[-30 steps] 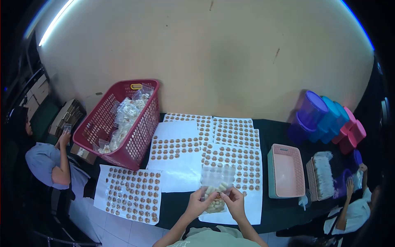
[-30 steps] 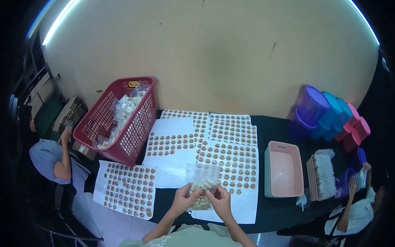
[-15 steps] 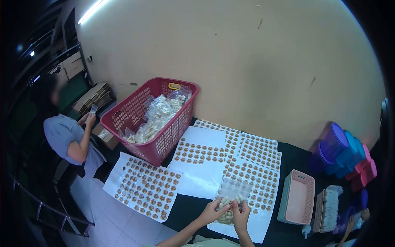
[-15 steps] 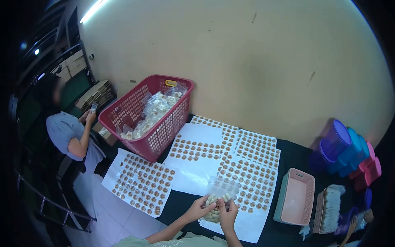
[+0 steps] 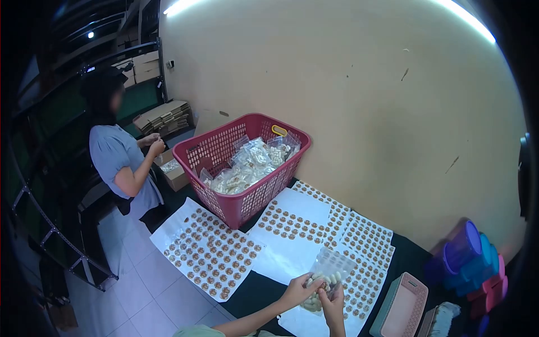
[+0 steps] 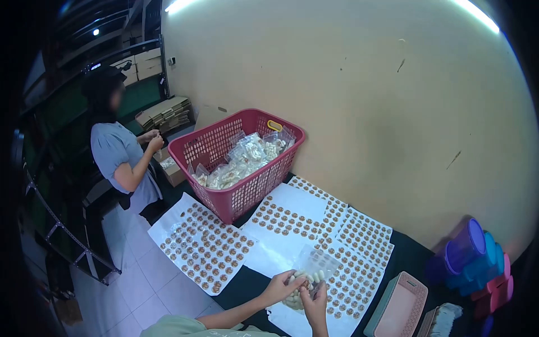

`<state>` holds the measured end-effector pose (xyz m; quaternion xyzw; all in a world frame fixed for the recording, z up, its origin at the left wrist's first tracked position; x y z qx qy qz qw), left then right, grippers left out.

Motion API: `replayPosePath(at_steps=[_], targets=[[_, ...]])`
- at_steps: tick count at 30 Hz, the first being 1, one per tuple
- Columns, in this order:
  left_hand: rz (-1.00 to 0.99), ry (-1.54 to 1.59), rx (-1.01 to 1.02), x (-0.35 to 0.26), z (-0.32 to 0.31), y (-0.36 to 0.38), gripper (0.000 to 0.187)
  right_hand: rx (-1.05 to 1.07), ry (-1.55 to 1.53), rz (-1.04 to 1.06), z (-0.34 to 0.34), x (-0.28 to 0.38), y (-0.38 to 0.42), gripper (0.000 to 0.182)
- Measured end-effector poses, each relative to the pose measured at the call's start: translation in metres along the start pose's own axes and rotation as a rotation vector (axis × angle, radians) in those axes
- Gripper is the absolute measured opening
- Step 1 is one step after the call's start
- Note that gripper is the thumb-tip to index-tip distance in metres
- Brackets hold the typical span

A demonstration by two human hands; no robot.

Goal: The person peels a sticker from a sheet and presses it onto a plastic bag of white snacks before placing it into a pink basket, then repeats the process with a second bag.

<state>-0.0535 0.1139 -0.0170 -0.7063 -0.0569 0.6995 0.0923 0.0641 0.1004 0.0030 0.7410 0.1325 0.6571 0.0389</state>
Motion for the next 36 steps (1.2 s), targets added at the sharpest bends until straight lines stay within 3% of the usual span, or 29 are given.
replayPosePath(at_steps=[3,6,10,14,16,18,20,22,24,26,28,30,32,34,36], targets=[[0.048,-0.085,0.055,-0.008,0.002,-0.005,0.029,-0.026,0.018,0.066,0.003,-0.007,0.003,0.042],[0.053,-0.016,0.058,-0.008,-0.004,0.001,0.031,0.053,-0.058,-0.074,0.010,-0.014,0.008,0.041],[0.064,-0.101,0.096,0.006,-0.007,0.008,0.033,0.043,0.070,-0.031,0.023,-0.028,0.010,0.041],[-0.095,-0.053,0.055,0.013,-0.005,0.013,0.033,0.153,0.003,-0.105,0.034,-0.036,0.020,0.038],[-0.206,0.216,-0.084,0.002,0.006,0.006,0.027,0.156,0.003,-0.171,0.035,-0.037,0.026,0.035],[-0.108,0.161,-0.100,-0.007,0.010,0.006,0.026,0.151,0.061,-0.055,0.033,-0.041,0.027,0.029],[-0.202,0.146,-0.089,-0.019,0.012,0.005,0.025,0.022,0.081,-0.026,0.042,-0.033,0.024,0.019],[-0.221,0.153,-0.131,-0.029,0.013,0.003,0.027,-0.085,0.020,0.108,0.050,-0.007,0.021,0.023],[-0.462,-0.147,-0.075,-0.032,0.016,0.001,0.028,-0.218,0.250,0.212,0.061,0.015,0.024,0.027],[-0.481,-0.056,-0.108,-0.031,0.016,0.000,0.023,-0.226,0.379,0.294,0.058,0.035,0.029,0.030],[-0.527,-0.211,-0.079,-0.038,0.018,-0.004,0.023,0.019,0.387,0.223,0.051,0.044,0.030,0.030],[-0.524,-0.131,-0.083,-0.046,0.019,-0.005,0.016,0.063,0.299,0.225,0.047,0.052,0.031,0.029],[-0.566,-0.338,-0.026,-0.051,0.019,-0.003,0.007,0.063,0.186,0.211,0.043,0.063,0.029,0.026],[-0.666,-0.428,-0.026,-0.062,0.007,0.006,0.006,-0.009,0.578,0.251,0.024,0.075,0.034,0.017],[-0.707,-0.419,0.028,-0.073,-0.002,0.016,0.004,-0.035,0.680,0.214,0.014,0.063,0.029,0.013]])
Point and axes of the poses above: each hand's wrist, its own y-axis away from the middle knuckle, its own z-axis out of the back of the hand, x = y × z, the point moved 3 cm from there along -y, towards the middle knuckle, and after that the axes turned 15 degrees about -z, right-handed, at the moved point
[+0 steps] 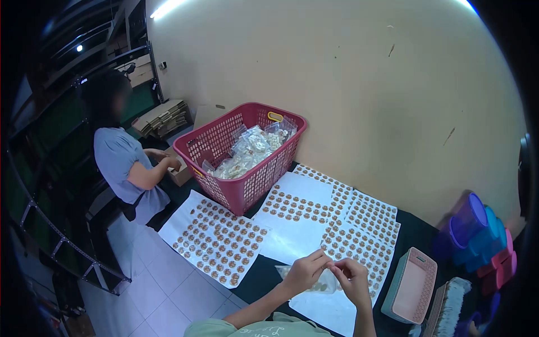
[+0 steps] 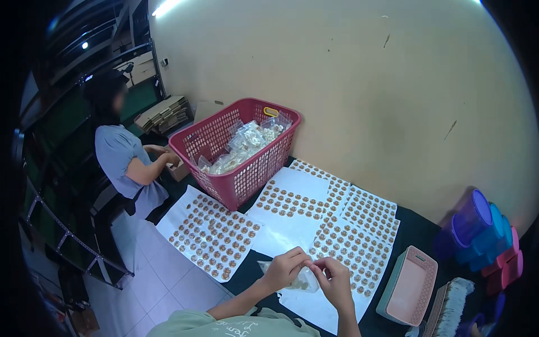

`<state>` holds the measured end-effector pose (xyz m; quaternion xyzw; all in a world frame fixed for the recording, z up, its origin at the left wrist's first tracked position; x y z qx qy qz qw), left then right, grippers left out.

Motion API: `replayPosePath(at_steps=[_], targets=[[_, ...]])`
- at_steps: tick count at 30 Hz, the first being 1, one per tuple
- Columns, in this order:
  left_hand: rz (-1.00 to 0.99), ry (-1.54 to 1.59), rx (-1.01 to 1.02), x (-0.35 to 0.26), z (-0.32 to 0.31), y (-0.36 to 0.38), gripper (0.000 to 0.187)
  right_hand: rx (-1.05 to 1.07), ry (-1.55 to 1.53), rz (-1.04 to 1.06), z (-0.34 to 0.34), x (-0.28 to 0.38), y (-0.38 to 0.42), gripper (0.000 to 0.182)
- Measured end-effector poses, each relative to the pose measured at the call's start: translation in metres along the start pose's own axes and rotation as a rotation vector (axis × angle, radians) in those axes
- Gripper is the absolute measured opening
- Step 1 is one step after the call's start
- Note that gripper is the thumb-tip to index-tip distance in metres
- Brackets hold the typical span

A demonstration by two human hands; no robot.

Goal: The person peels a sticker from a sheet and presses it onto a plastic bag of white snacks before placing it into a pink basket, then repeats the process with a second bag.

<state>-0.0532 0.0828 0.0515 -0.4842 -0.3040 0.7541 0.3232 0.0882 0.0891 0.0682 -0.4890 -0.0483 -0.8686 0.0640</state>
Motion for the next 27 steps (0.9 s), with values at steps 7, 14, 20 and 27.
replayPosePath(at_steps=[7,14,20,27], targets=[[0.020,0.034,0.047,0.010,0.016,0.006,0.003,0.339,-0.477,-0.143,-0.024,-0.012,-0.012,0.017],[0.071,0.053,-0.036,0.033,0.007,0.012,0.005,0.060,-0.269,-0.065,-0.043,-0.027,-0.012,0.016],[0.104,-0.016,-0.168,0.035,0.021,0.011,0.004,-0.012,-0.367,-0.052,-0.064,-0.030,0.014,0.020],[0.137,-0.059,-0.201,0.047,0.036,0.010,0.012,0.117,-0.597,-0.109,-0.067,-0.033,0.024,0.015]])
Point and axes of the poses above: each hand's wrist, its own y-axis away from the middle knuckle, its own z-axis out of the back of the hand, x = y × z, the point moved 3 cm from there along -y, towards the middle knuckle, and after that the axes turned 15 degrees about -z, right-handed, at the moved point
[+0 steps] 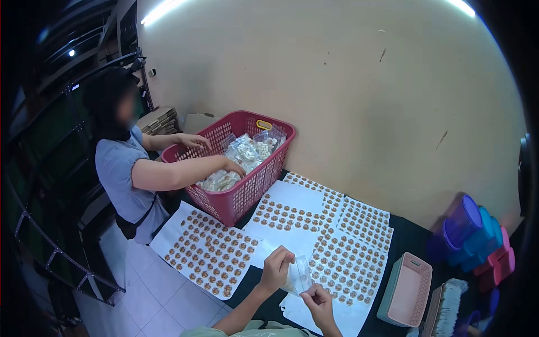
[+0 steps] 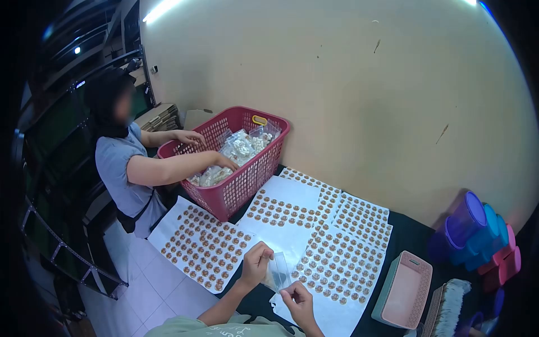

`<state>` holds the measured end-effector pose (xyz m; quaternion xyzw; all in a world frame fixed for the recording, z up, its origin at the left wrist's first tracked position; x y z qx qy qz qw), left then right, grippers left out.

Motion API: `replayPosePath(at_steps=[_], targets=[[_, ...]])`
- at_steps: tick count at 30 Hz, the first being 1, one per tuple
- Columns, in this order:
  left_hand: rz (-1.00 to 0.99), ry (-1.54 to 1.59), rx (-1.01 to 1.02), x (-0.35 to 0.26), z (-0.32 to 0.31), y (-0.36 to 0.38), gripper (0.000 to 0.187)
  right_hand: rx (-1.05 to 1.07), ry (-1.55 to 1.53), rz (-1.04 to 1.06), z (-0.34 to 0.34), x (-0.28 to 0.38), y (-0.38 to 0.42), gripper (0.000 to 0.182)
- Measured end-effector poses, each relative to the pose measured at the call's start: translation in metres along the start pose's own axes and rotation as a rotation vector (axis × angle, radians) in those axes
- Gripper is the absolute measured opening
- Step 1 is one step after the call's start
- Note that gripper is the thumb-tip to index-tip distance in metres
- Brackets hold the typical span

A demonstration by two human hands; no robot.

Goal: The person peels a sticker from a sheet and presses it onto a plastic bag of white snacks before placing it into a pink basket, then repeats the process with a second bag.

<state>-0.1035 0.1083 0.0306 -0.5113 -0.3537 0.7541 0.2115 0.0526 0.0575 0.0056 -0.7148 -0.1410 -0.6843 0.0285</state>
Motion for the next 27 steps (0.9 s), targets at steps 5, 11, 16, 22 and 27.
replayPosePath(at_steps=[5,11,16,22,27], targets=[[0.068,0.076,0.011,0.015,-0.016,-0.005,0.007,-0.130,-0.259,-0.057,0.042,-0.013,-0.010,0.003],[0.176,0.492,0.413,-0.018,-0.070,0.032,0.047,-0.205,-0.235,-0.074,0.053,-0.015,-0.007,0.015],[0.003,0.197,0.464,-0.006,-0.067,0.022,0.025,-0.179,-0.010,0.026,0.045,0.003,-0.008,0.021],[0.024,0.173,0.340,0.008,-0.051,0.019,0.015,-0.588,0.505,0.228,0.054,0.030,-0.016,0.038],[-0.107,0.185,0.426,0.001,-0.048,0.009,0.009,-0.508,0.966,0.285,0.050,0.059,-0.027,0.038]])
Point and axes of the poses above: each hand's wrist, its own y-axis away from the middle knuckle, its own z-axis out of the back of the hand, x = y × z, the point moved 3 cm from there along -y, towards the middle knuckle, and after that the axes turned 15 degrees about -z, right-handed, at the moved point
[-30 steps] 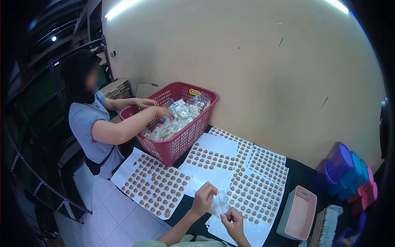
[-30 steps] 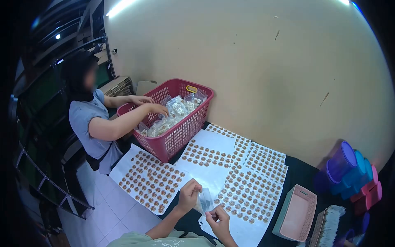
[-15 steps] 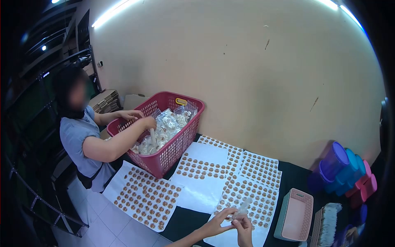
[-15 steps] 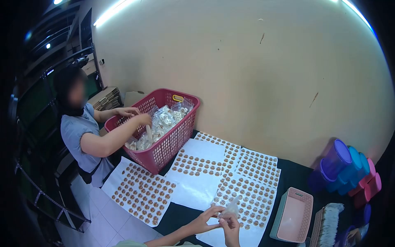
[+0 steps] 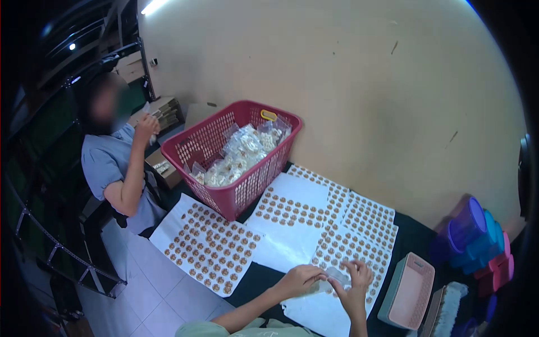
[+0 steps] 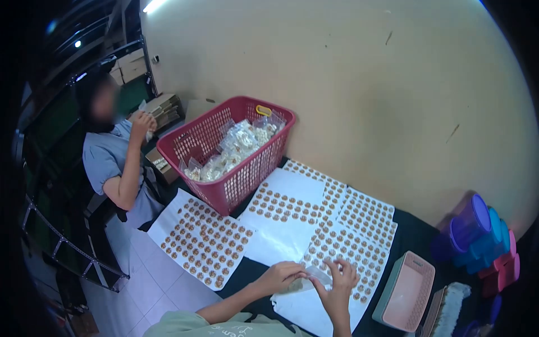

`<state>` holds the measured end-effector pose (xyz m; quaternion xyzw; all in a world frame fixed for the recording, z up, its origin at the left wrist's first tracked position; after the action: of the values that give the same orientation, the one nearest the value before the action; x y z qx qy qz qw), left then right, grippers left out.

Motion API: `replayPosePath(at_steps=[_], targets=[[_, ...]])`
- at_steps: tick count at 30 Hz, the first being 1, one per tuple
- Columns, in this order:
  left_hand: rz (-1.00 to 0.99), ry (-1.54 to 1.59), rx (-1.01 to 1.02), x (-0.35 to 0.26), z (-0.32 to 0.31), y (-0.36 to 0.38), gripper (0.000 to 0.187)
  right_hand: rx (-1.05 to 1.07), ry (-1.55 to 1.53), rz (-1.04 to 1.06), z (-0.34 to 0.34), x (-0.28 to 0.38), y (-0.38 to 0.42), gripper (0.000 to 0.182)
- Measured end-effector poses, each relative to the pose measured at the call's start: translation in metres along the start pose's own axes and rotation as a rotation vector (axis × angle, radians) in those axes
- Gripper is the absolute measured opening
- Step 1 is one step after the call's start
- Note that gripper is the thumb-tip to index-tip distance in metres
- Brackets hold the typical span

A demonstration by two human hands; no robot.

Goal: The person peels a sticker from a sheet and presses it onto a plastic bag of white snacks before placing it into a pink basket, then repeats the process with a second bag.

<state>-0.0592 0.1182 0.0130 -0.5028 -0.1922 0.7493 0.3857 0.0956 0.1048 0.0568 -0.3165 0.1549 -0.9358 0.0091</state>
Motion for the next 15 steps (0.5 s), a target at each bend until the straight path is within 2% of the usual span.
replayPosePath(at_steps=[2,3,5,8,11,12,14,15], targets=[[0.003,-0.045,0.059,0.001,-0.002,0.000,0.008,0.079,0.024,0.098,0.006,0.011,-0.001,0.026],[-0.016,-0.062,0.030,0.001,-0.003,0.000,0.007,0.082,0.038,0.077,0.005,0.009,0.003,0.026],[-0.051,-0.062,0.008,-0.002,-0.003,-0.001,0.006,0.202,-0.054,0.113,-0.004,0.006,0.006,0.015],[-0.036,-0.109,0.029,-0.011,-0.003,0.004,0.007,0.183,-0.125,0.082,-0.004,0.006,0.012,0.013],[0.023,-0.046,-0.053,-0.010,-0.004,0.006,0.009,0.197,-0.240,0.026,-0.003,0.007,0.016,0.011],[0.026,-0.033,-0.041,-0.018,-0.002,0.009,0.009,0.220,-0.253,-0.007,-0.003,0.008,0.024,0.010],[0.187,-0.029,0.109,-0.021,0.004,0.010,0.011,0.242,-0.285,-0.046,-0.009,0.005,0.040,0.011],[0.107,-0.088,0.069,-0.022,0.005,0.011,0.014,0.267,-0.317,-0.063,-0.012,0.006,0.039,0.012]])
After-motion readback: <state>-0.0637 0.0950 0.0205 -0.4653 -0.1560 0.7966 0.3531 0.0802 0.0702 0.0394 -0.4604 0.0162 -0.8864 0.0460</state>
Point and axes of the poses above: each hand's wrist, its own y-axis away from the middle knuckle, its own z-axis out of the back of the hand, x = y × z, the point moved 3 cm from there along -y, towards the middle knuckle, and after that the axes turned 15 degrees about -z, right-handed, at the moved point
